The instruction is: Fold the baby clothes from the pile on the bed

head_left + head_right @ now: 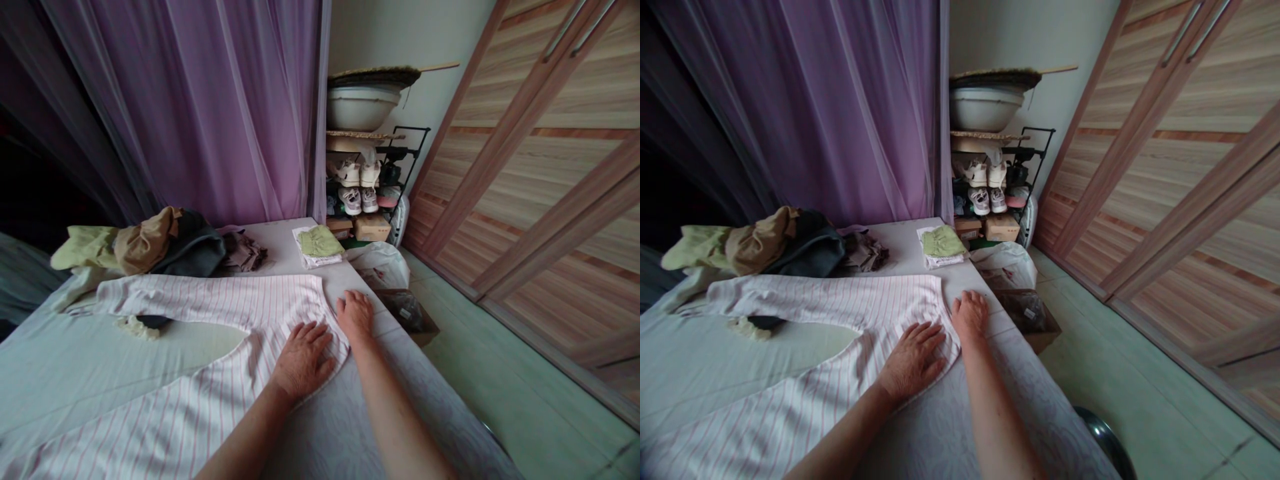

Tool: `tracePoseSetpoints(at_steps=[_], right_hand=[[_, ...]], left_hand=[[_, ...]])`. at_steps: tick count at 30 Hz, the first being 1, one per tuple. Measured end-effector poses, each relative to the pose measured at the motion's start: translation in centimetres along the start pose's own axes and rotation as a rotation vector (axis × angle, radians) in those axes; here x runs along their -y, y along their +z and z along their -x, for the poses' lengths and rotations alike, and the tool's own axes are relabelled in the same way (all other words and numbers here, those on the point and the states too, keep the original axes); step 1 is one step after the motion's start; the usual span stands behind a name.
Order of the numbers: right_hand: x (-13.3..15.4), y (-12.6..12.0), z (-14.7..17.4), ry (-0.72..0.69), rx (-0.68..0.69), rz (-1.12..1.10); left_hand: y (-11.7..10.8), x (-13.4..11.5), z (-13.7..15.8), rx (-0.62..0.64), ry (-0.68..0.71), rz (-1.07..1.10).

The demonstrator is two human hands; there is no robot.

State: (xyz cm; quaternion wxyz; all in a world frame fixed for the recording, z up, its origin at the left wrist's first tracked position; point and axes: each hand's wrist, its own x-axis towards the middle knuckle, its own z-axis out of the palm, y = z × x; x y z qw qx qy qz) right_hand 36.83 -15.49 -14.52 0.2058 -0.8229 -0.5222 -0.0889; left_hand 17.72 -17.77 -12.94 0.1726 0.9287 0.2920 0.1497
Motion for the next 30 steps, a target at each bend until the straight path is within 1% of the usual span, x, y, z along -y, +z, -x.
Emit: tracePoseSetpoints(at_steps=[4, 11, 14, 15, 17, 19, 22, 24, 30], right_hand=[[-0.2, -0.5, -0.3, 0.069, 0.017, 0.039], [-1.5, -0.9, -1.9, 0.252, 0.047, -0.022], [-1.3, -0.7, -1.7, 0.311, -0.014, 0.018], [-1.1, -0.6, -1.5, 0.311, -0.048, 0.042], [-0.9, -0.5, -1.1, 0.267, -0.089, 0.074], [-0.7, -0.3, -0.7, 0.180, -0.054, 0.072], [-0.6, -0.3, -0.4, 0.057, 0.047, 0.045], [-0.5, -0.4, -0.3, 0.008, 0.073, 0.039], [0.0, -0.4, 0.1, 0.030, 0.051, 0.048]], left_hand=[[-0.1, 0.0, 0.0, -0.010, 0.007, -0.002], [-0.3, -0.1, 0.0, 0.007, -0.001, 0.004], [-0.3, -0.1, 0.0, 0.014, -0.004, 0.007], [-0.3, -0.1, 0.0, 0.016, -0.004, 0.007], [-0.3, -0.2, -0.1, 0.019, -0.003, 0.006], [-0.2, -0.2, -0.1, 0.012, -0.003, 0.003], [-0.2, -0.1, 0.0, -0.004, 0.001, -0.001], [-0.1, -0.1, 0.0, -0.007, 0.006, -0.003], [-0.2, -0.1, 0.0, 0.006, 0.001, -0.002]])
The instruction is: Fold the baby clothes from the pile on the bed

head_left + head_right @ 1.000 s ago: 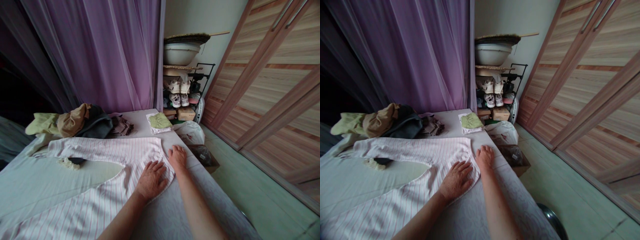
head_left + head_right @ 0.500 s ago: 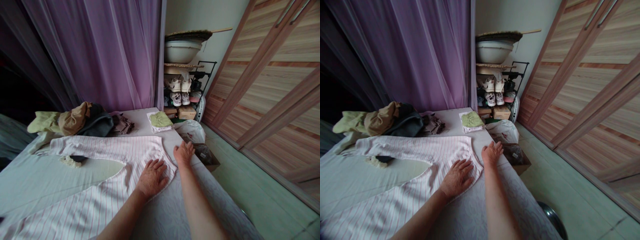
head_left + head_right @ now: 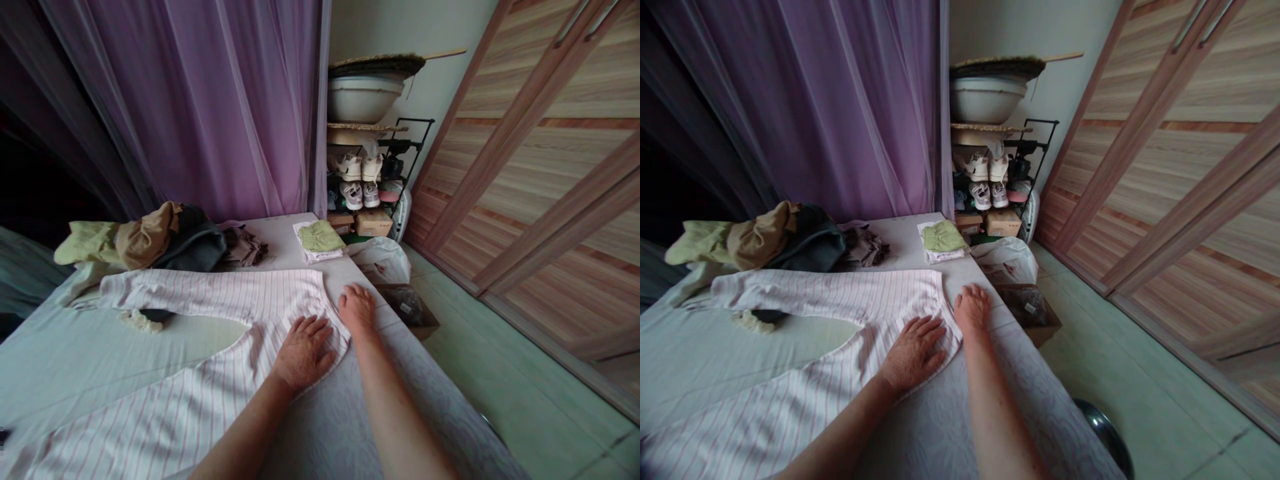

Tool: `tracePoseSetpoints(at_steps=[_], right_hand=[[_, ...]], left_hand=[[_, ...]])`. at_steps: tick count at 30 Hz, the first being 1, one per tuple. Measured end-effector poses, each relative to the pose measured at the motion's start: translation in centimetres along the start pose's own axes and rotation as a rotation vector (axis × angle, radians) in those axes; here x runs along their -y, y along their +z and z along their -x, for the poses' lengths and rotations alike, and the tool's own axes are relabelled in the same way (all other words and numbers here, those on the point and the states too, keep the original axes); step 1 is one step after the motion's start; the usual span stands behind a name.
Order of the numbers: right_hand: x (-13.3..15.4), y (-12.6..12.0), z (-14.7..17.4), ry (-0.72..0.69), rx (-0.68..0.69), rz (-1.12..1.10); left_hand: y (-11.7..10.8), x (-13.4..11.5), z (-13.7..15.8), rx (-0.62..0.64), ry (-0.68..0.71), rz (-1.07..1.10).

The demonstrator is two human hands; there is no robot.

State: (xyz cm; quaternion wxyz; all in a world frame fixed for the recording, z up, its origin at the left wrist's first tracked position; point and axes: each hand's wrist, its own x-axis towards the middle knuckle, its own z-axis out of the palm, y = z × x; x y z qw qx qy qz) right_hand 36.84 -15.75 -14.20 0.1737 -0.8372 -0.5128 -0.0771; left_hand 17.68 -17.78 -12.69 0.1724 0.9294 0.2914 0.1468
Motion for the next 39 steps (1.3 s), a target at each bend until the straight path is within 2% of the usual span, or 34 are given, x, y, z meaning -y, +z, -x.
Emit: tracePoseSetpoints(at_steps=[5, 10, 16, 20, 27, 32, 39], right_hand=[[-0.3, 0.4, -0.2, -0.009, 0.000, -0.033], [-1.2, 0.5, -0.6, -0.031, -0.008, -0.214], [-1.4, -0.1, 0.8, -0.152, 0.017, -0.303], [-2.1, 0.1, 2.2, -0.281, 0.048, -0.368], [-3.2, 0.7, 3.6, -0.342, 0.003, -0.421], [-3.3, 1.0, 3.7, -0.362, -0.009, -0.428], [-3.8, 1.3, 4.2, -0.417, -0.031, -0.411]], left_hand=[[0.1, 0.0, 0.0, -0.002, -0.004, 0.005], [0.3, 0.2, 0.0, -0.003, 0.017, -0.008], [0.2, 0.0, 0.1, 0.023, 0.012, -0.036], [-0.4, 0.3, 1.3, 0.071, 0.042, -0.029], [-3.2, 2.9, 7.3, 0.134, 0.032, -0.082], [-5.6, 5.5, 12.4, 0.053, 0.018, -0.086], [-8.6, 8.4, 18.0, -0.040, -0.185, -0.114]])
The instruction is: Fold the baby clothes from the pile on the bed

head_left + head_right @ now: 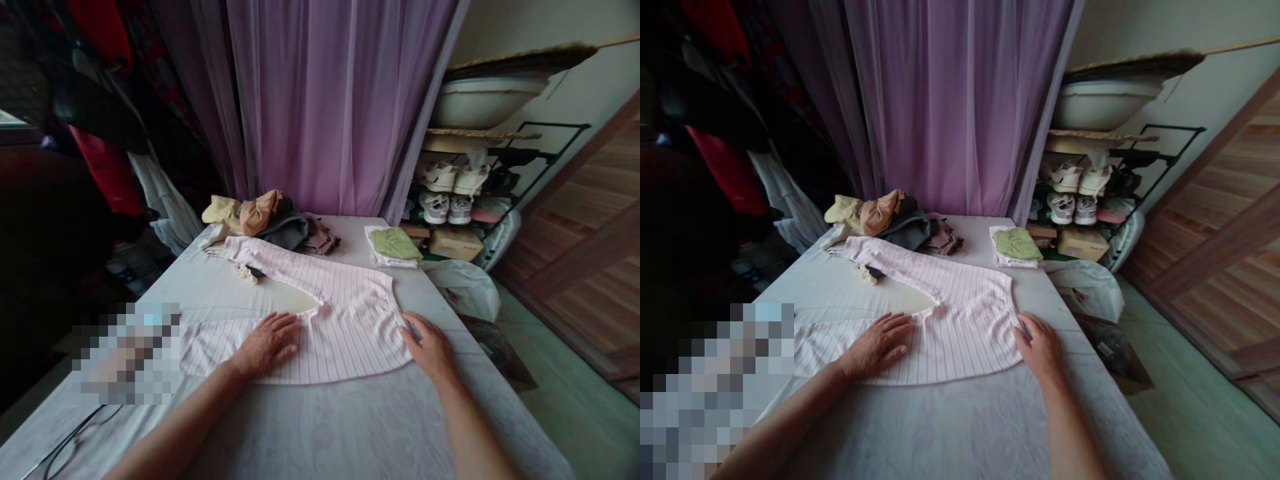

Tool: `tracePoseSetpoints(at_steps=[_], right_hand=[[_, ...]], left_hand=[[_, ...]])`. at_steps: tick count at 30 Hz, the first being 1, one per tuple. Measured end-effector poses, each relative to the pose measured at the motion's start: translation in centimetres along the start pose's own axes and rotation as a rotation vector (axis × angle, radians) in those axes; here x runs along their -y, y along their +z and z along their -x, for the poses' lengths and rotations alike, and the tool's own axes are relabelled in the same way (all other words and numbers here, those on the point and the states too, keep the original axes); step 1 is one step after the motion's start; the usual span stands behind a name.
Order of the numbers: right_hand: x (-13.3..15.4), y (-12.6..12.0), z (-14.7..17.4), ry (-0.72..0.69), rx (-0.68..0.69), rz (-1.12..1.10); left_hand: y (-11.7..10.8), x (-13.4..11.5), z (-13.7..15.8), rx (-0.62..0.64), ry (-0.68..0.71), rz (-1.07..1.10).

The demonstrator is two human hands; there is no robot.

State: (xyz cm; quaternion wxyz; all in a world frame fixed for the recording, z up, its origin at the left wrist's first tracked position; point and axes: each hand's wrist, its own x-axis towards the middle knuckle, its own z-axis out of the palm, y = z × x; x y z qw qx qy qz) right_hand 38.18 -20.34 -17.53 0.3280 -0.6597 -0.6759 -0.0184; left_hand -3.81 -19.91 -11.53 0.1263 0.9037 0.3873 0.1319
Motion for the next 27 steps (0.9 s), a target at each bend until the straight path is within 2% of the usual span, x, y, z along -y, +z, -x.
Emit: tracePoseSetpoints(at_steps=[7, 9, 13, 23, 25, 27], right_hand=[[0.0, 0.0, 0.4, 0.010, 0.011, 0.011], [0.0, 0.0, 0.3, 0.014, 0.015, 0.016], [0.2, -0.2, 0.2, 0.038, 0.022, 0.019], [0.2, 0.1, 0.8, 0.031, -0.003, -0.001], [0.2, 0.1, 0.8, 0.017, 0.001, -0.007], [0.3, 0.0, 0.9, 0.012, -0.002, -0.023]], left_hand=[[-3.6, 5.5, 5.1, -0.064, -0.344, -0.087], [-5.0, 7.0, 6.4, -0.042, -0.446, -0.115], [-7.5, 9.2, 8.2, 0.092, -0.554, -0.150], [-9.6, 11.6, 10.4, 0.279, -0.700, -0.179], [-10.2, 11.7, 10.6, 0.321, -0.726, -0.193], [-10.4, 11.2, 10.5, 0.299, -0.736, -0.227]])
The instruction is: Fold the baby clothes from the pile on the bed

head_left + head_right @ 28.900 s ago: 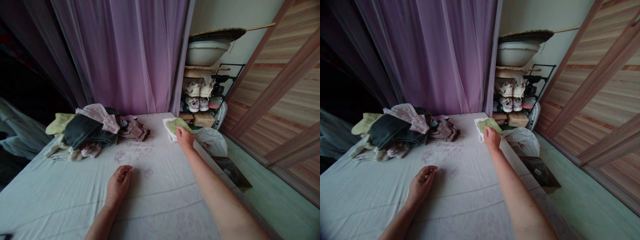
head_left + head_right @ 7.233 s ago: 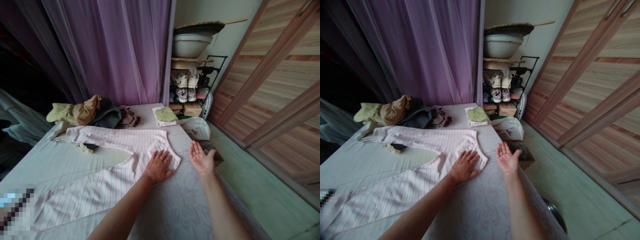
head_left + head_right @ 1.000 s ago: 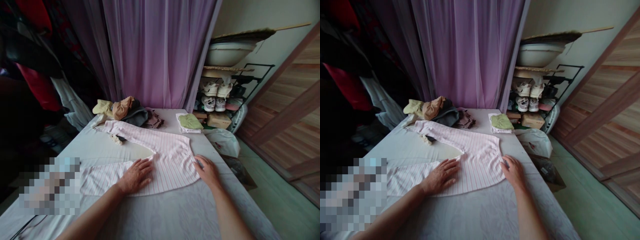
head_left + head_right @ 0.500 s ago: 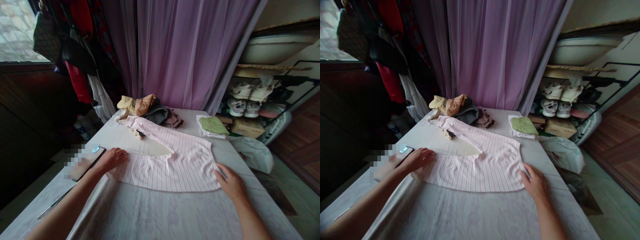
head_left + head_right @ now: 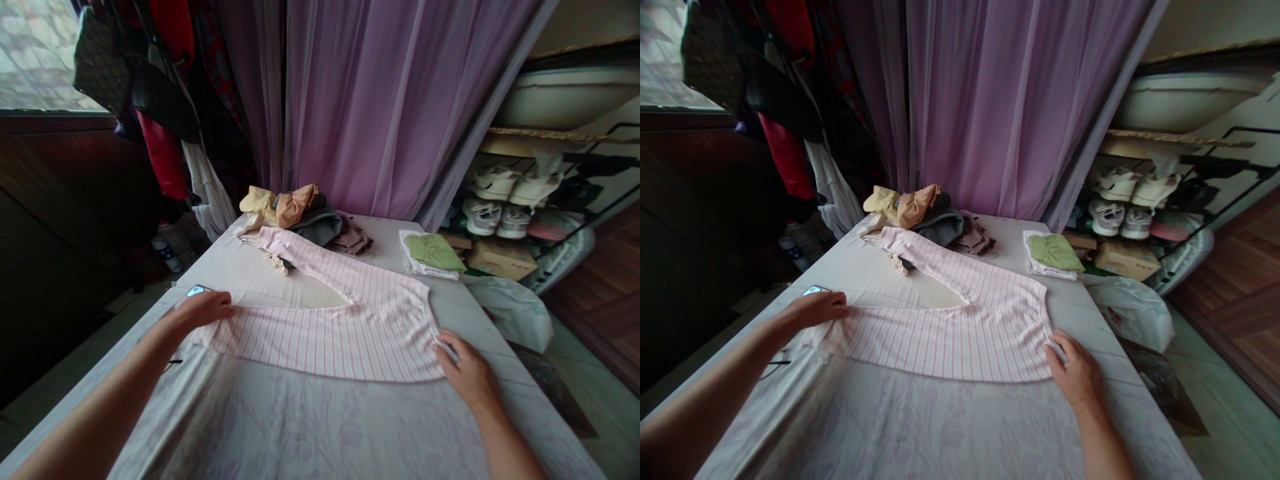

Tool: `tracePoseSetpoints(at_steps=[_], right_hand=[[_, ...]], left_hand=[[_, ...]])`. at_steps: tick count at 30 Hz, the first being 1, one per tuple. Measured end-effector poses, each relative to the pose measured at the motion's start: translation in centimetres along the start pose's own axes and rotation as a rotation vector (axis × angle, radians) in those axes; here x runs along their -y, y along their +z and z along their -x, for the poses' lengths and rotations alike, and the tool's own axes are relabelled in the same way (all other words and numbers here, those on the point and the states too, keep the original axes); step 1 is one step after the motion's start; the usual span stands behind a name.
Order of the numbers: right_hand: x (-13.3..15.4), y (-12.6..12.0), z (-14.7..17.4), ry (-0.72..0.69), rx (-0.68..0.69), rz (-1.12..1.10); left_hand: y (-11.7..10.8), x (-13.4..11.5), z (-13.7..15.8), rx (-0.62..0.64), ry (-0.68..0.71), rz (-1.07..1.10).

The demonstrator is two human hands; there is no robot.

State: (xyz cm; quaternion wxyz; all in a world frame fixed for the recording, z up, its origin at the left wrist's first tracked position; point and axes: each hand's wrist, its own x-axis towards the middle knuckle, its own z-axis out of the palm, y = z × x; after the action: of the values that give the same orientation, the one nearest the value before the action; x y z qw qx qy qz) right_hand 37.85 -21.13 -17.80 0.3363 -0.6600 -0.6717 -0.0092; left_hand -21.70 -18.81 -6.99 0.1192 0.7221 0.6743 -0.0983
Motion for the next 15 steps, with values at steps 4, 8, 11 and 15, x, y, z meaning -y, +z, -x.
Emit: tracePoseSetpoints(at_steps=[4, 8, 11, 15], right_hand=[[0.0, -0.5, 0.3, 0.020, 0.051, -0.081], [-0.3, -1.7, 0.9, 0.031, 0.241, -0.165], [-0.4, -2.7, 1.5, 0.045, 0.361, -0.175], [0.1, -3.7, 2.2, 0.078, 0.477, -0.155]], left_hand=[[0.1, -2.8, 1.1, -0.197, 0.144, 0.052], [0.7, -6.1, 2.5, -0.024, 0.389, 0.239], [0.8, -7.0, 3.2, 0.106, 0.507, 0.288], [1.0, -7.1, 3.7, 0.065, 0.542, 0.193]])
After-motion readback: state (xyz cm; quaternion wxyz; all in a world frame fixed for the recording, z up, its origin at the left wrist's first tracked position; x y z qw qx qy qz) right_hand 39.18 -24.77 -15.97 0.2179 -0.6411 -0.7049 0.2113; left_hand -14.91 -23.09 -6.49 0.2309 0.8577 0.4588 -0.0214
